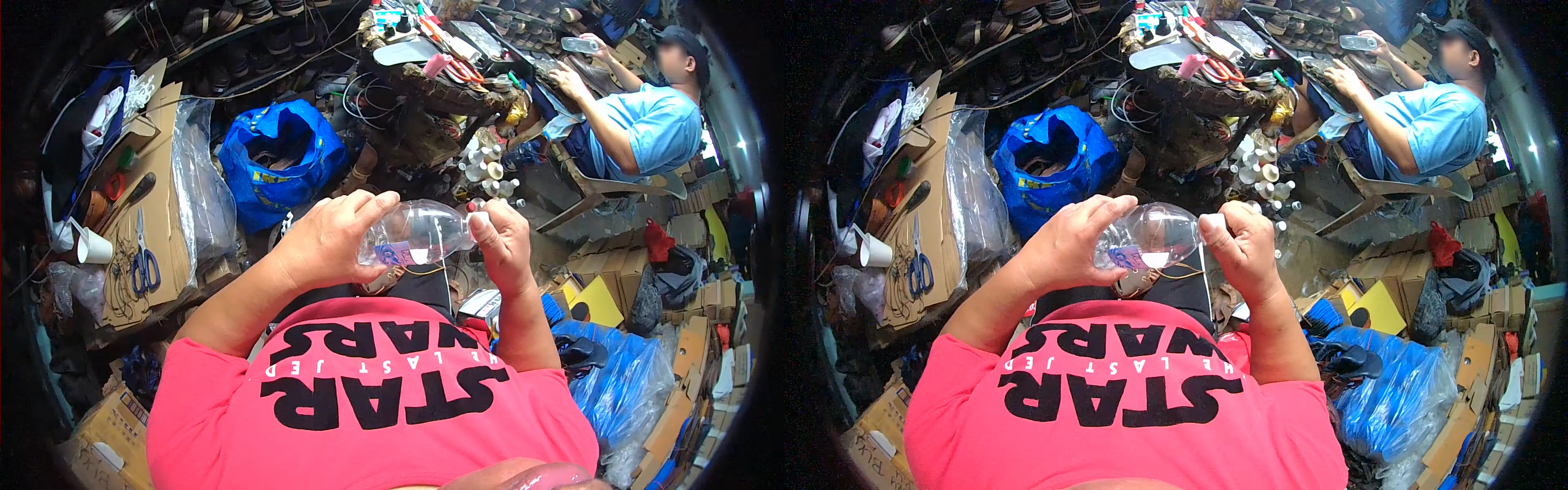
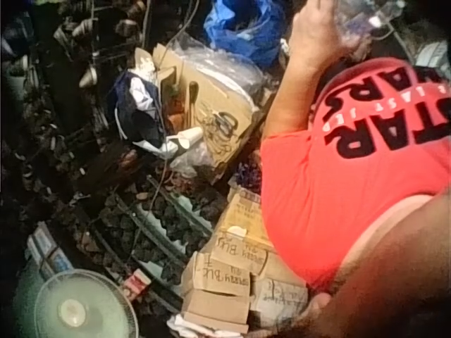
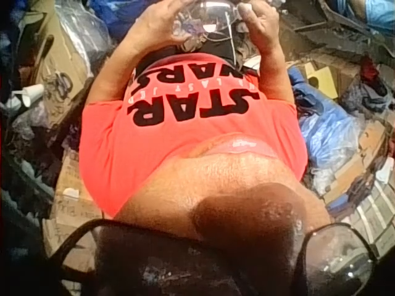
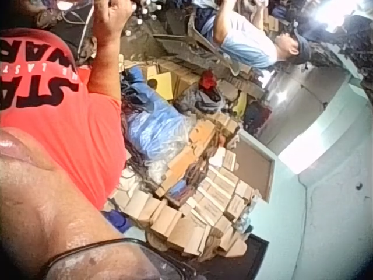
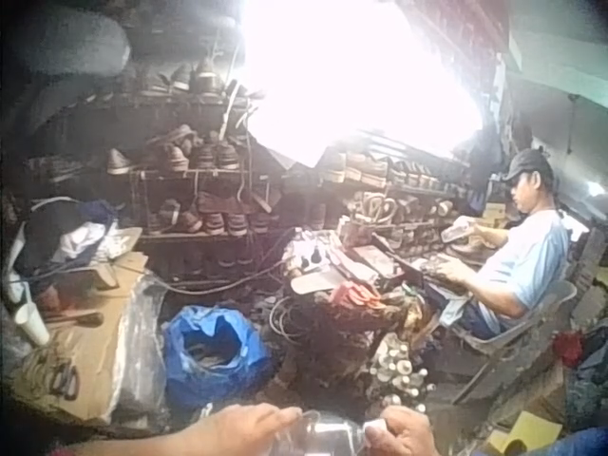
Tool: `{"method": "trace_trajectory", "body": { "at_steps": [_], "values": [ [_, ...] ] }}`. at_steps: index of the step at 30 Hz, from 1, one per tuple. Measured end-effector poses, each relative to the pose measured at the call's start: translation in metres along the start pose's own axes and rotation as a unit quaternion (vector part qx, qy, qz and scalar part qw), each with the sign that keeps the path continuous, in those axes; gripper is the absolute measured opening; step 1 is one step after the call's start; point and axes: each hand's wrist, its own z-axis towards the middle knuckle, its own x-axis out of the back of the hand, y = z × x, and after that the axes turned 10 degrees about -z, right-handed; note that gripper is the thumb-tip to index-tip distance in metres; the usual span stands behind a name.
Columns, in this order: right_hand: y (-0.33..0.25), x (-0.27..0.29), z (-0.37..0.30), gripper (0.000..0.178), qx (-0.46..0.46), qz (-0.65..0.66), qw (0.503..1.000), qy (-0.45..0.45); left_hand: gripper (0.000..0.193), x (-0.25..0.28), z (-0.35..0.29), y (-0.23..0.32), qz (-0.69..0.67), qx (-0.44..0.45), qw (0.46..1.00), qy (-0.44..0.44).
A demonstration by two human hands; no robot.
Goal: Lacing a leather shoe by hand while sitting.
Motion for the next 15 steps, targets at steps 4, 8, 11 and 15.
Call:
{"method": "trace_trajectory", "body": {
  "at_steps": [4,8,11,15],
  "values": [
    [-0.006,0.004,0.002,0.037,-0.032,0.004,0.999,-0.019,0.08,0.003,0.0,-0.002,0.003,0.005,1.0,-0.006],
    [-0.016,0.01,0.007,0.039,0.018,-0.026,0.999,0.027,0.079,0.007,0.002,0.002,-0.009,0.017,0.999,-0.045],
    [-0.014,0.008,0.005,0.039,-0.004,-0.003,1.0,0.02,0.079,0.004,0.004,0.004,-0.019,-0.006,0.999,-0.029],
    [-0.002,-0.006,0.002,0.04,-0.029,-0.015,0.998,0.047,0.079,-0.001,0.005,0.001,0.022,-0.015,1.0,-0.004]
  ]
}}
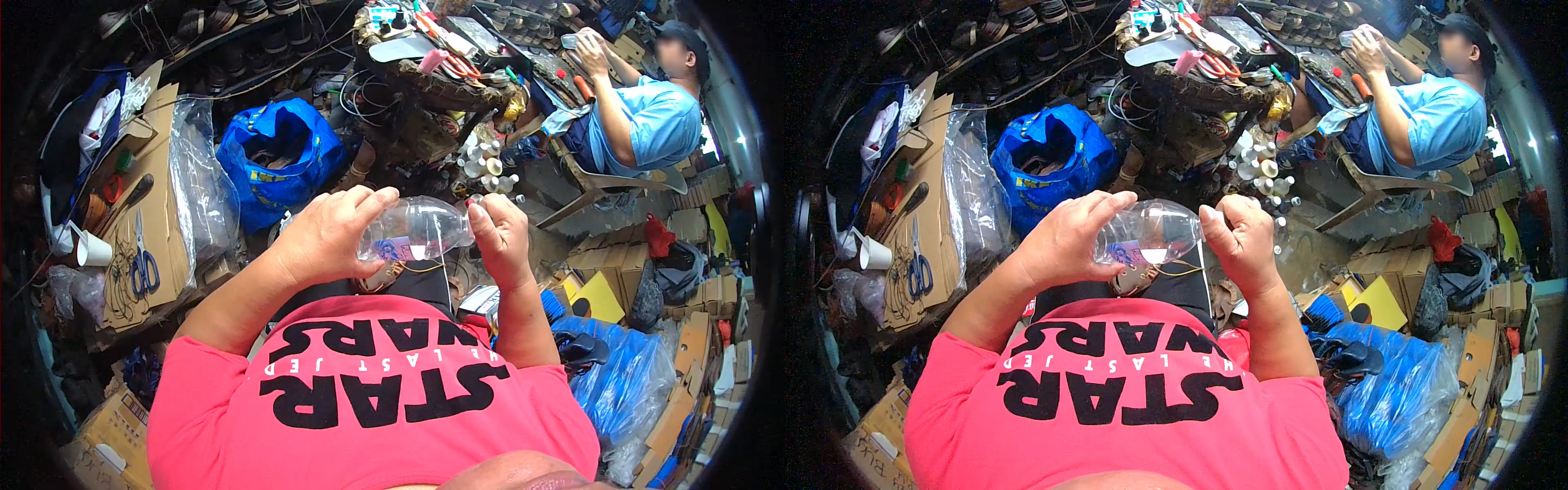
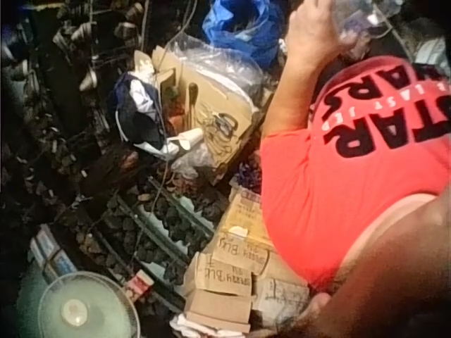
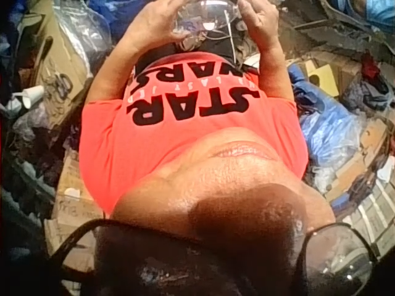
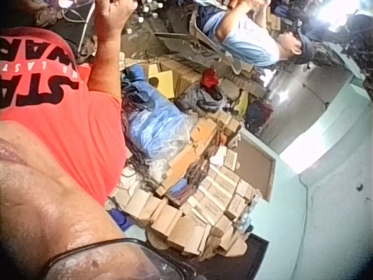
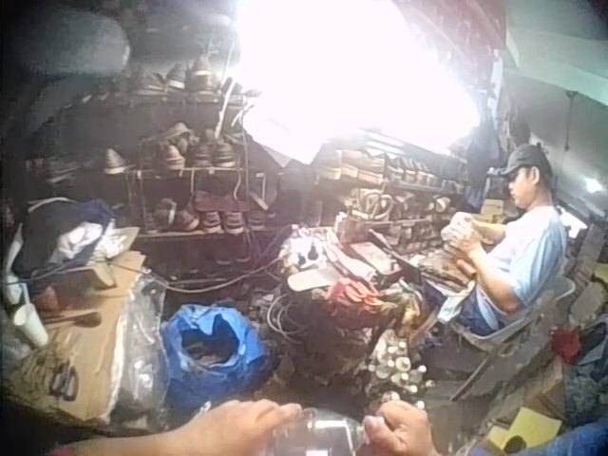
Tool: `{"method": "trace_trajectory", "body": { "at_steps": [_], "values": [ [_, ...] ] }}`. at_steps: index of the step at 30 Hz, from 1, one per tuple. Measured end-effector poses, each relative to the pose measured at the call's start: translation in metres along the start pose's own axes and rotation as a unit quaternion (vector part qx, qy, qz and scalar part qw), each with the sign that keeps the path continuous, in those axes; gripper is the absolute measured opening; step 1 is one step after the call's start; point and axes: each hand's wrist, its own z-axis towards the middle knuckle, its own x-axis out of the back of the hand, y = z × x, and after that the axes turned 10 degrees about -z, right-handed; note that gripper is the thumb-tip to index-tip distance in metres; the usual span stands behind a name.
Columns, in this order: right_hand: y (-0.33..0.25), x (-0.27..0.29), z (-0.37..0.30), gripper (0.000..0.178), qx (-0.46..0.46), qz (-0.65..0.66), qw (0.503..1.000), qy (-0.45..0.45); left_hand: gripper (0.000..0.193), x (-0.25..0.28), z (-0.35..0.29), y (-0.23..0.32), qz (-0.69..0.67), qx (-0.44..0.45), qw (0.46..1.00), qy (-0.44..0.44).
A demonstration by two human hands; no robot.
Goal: Lacing a leather shoe by hand while sitting.
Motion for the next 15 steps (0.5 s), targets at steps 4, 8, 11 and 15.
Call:
{"method": "trace_trajectory", "body": {
  "at_steps": [4,8,11,15],
  "values": [
    [0.0016,-0.0018,-0.0001,0.042,-0.072,0.019,0.997,-0.034,0.08,-0.0057,0.0001,-0.0013,0.012,0.011,1.0,0.012],
    [0.0019,-0.0017,0.0003,0.042,-0.111,0.066,0.991,-0.032,0.082,-0.0078,0.0026,0.0012,0.02,0.014,0.999,0.027],
    [0.0052,-0.0024,-0.004,0.04,-0.173,0.157,0.97,-0.066,0.084,-0.0058,0.0042,0.0015,0.036,0.005,0.999,0.026],
    [0.0028,0.0027,-0.0047,0.038,-0.146,0.156,0.975,-0.063,0.085,-0.0026,0.0028,0.0032,0.066,0.001,0.997,0.041]
  ]
}}
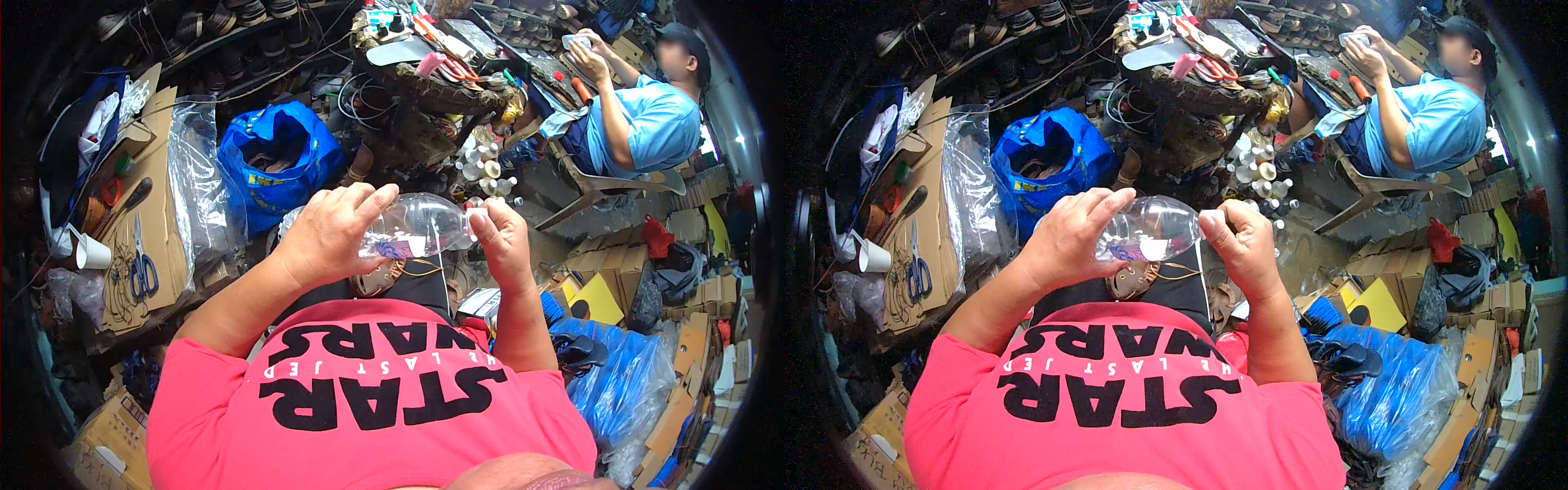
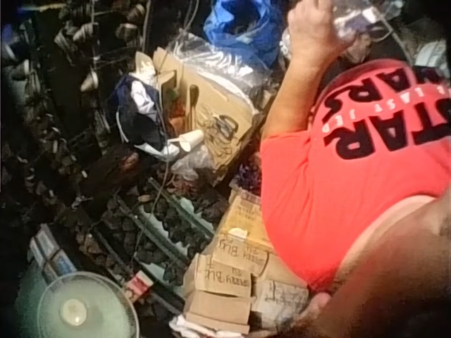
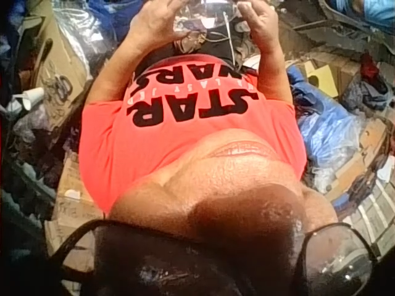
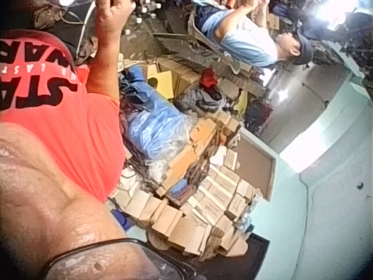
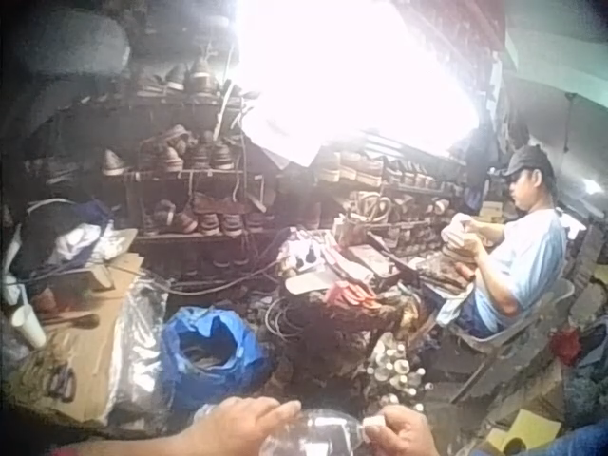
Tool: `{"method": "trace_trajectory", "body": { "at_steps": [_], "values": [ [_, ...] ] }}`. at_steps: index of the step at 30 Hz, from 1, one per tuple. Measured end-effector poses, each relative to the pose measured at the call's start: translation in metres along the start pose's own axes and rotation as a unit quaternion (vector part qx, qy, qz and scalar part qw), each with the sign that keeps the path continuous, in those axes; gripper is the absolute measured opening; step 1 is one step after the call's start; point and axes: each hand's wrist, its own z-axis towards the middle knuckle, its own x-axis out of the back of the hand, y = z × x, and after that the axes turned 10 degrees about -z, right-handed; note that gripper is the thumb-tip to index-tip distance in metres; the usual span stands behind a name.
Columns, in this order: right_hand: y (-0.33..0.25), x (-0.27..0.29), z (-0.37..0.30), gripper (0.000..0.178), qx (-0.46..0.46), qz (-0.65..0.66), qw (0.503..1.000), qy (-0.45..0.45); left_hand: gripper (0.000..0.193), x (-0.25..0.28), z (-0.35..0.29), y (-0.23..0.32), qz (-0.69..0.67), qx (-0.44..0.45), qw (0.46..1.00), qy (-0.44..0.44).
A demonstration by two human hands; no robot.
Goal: Lacing a leather shoe by hand while sitting.
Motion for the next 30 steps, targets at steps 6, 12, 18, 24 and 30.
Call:
{"method": "trace_trajectory", "body": {
  "at_steps": [6,12,18,24,30],
  "values": [
    [-0.003,0.009,0.003,0.034,0.124,-0.069,0.99,-0.007,0.085,0.0,-0.002,-0.006,0.001,-0.005,1.0,0.027],
    [-0.01,0.014,0.003,0.03,0.116,-0.096,0.988,-0.02,0.085,0.001,-0.004,-0.005,0.006,0.0,1.0,0.012],
    [-0.008,0.015,0.001,0.029,0.119,-0.089,0.988,-0.031,0.085,0.001,-0.005,-0.006,0.015,-0.006,1.0,0.009],
    [-0.007,0.014,0.001,0.033,0.129,-0.076,0.989,-0.018,0.086,-0.002,-0.002,-0.005,0.024,-0.04,0.998,0.045],
    [-0.002,0.009,0.001,0.029,0.09,0.002,0.996,0.027,0.084,-0.004,0.009,-0.001,0.008,-0.031,0.999,0.036]
  ]
}}
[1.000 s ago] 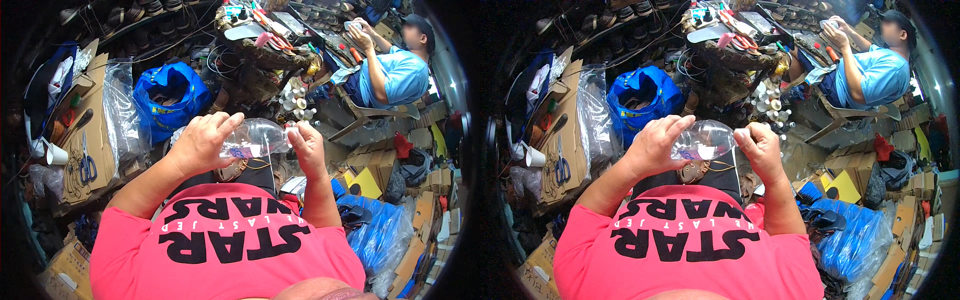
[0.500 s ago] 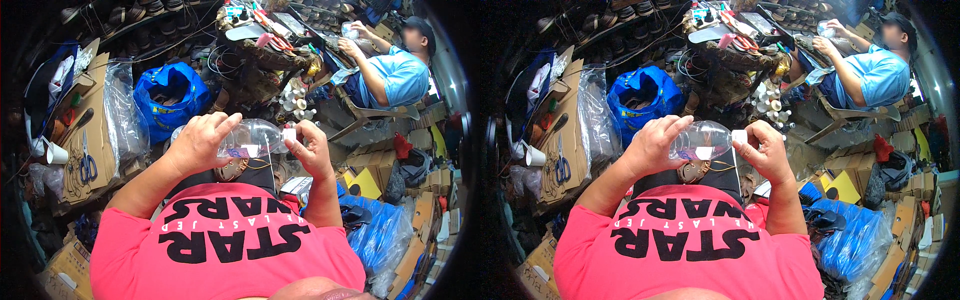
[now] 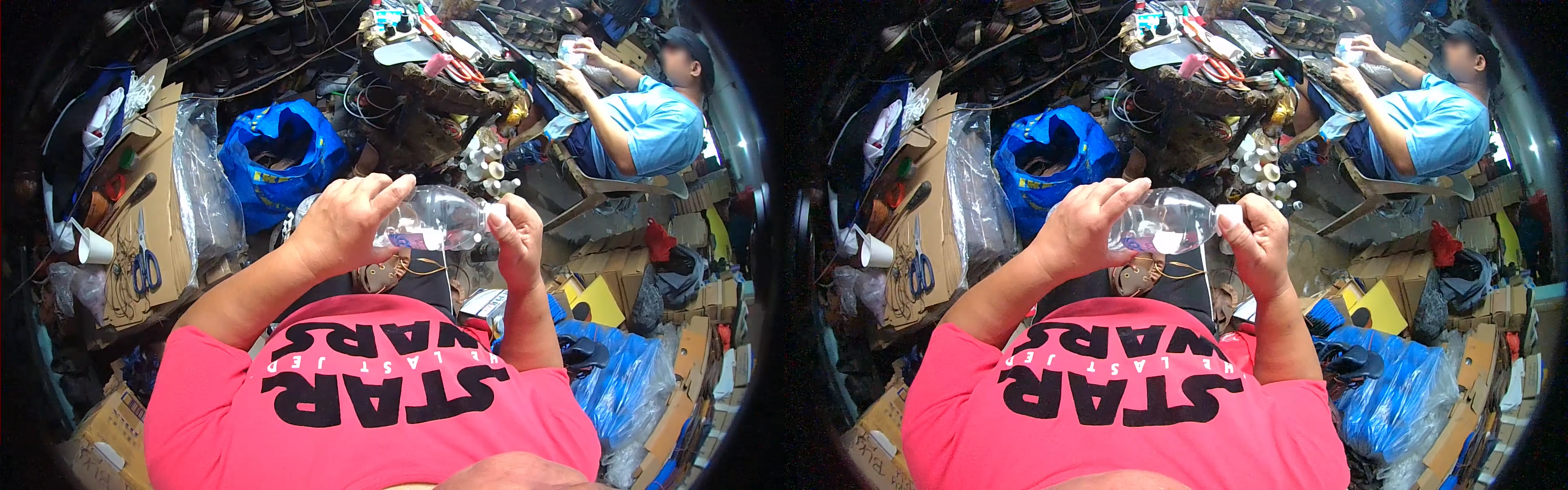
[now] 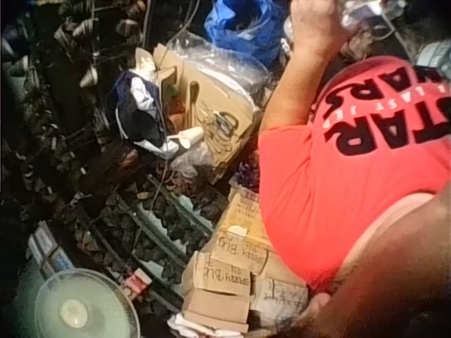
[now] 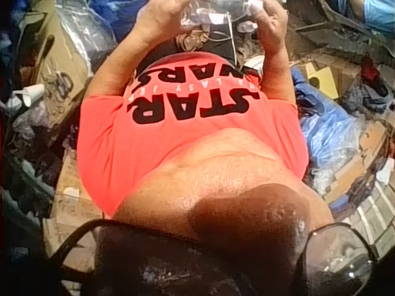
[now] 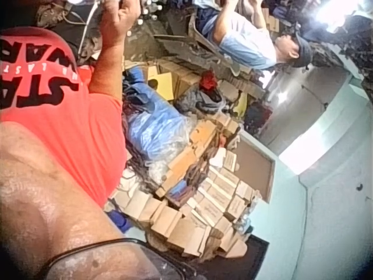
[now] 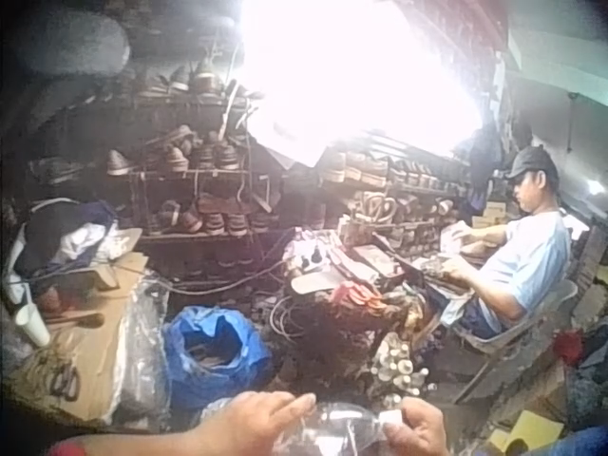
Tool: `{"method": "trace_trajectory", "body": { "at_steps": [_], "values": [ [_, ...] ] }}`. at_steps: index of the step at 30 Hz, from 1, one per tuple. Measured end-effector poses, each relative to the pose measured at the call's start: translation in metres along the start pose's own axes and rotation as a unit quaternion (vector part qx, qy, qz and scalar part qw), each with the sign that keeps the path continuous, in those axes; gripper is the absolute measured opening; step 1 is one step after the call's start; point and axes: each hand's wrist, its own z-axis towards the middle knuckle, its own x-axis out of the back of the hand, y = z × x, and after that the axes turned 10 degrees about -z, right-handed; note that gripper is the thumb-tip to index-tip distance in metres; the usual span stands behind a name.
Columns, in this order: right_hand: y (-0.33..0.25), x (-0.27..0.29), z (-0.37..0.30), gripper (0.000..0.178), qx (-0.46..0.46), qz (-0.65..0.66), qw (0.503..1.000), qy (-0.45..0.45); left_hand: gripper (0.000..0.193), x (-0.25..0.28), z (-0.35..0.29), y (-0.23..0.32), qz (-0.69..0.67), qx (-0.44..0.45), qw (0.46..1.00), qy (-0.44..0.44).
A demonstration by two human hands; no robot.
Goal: Lacing a leather shoe by hand while sitting.
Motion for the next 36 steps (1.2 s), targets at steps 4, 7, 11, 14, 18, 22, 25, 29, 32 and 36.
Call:
{"method": "trace_trajectory", "body": {
  "at_steps": [4,7,11,14,18,22,25,29,32,36],
  "values": [
    [0.003,0.001,0.005,0.028,-0.029,0.023,0.999,0.001,0.083,-0.006,0.005,-0.004,0.0,0.003,1.0,0.01],
    [-0.02,0.006,0.016,0.022,-0.066,0.054,0.996,0.005,0.083,-0.011,0.016,-0.016,-0.001,-0.015,0.999,0.031],
    [-0.036,0.025,0.037,0.018,0.045,-0.031,0.998,0.015,0.088,-0.011,0.045,-0.019,-0.044,-0.071,0.995,0.054],
    [-0.04,0.04,0.057,0.017,0.088,-0.072,0.993,0.022,0.098,-0.009,0.064,-0.024,-0.062,-0.121,0.987,0.084],
    [-0.006,0.042,0.074,0.019,0.092,-0.185,0.978,0.028,0.087,0.001,0.05,-0.04,-0.014,-0.051,0.997,0.061],
    [0.046,0.026,0.078,0.022,0.092,-0.377,0.922,-0.016,0.058,-0.012,-0.013,-0.082,0.0,0.062,0.998,-0.027],
    [0.102,0.013,0.073,0.022,0.032,-0.424,0.903,-0.059,0.053,-0.027,-0.049,-0.092,-0.009,0.14,0.987,-0.074],
    [0.178,-0.007,0.067,0.027,-0.04,-0.453,0.885,-0.093,0.046,-0.048,-0.078,-0.108,0.017,0.163,0.983,-0.086],
    [0.219,-0.024,0.06,0.028,-0.125,-0.458,0.868,-0.145,0.04,-0.059,-0.085,-0.104,0.101,0.134,0.984,-0.055],
    [0.279,-0.045,0.047,0.034,-0.174,-0.455,0.857,-0.17,0.03,-0.057,-0.087,-0.104,0.095,0.157,0.983,-0.016]
  ]
}}
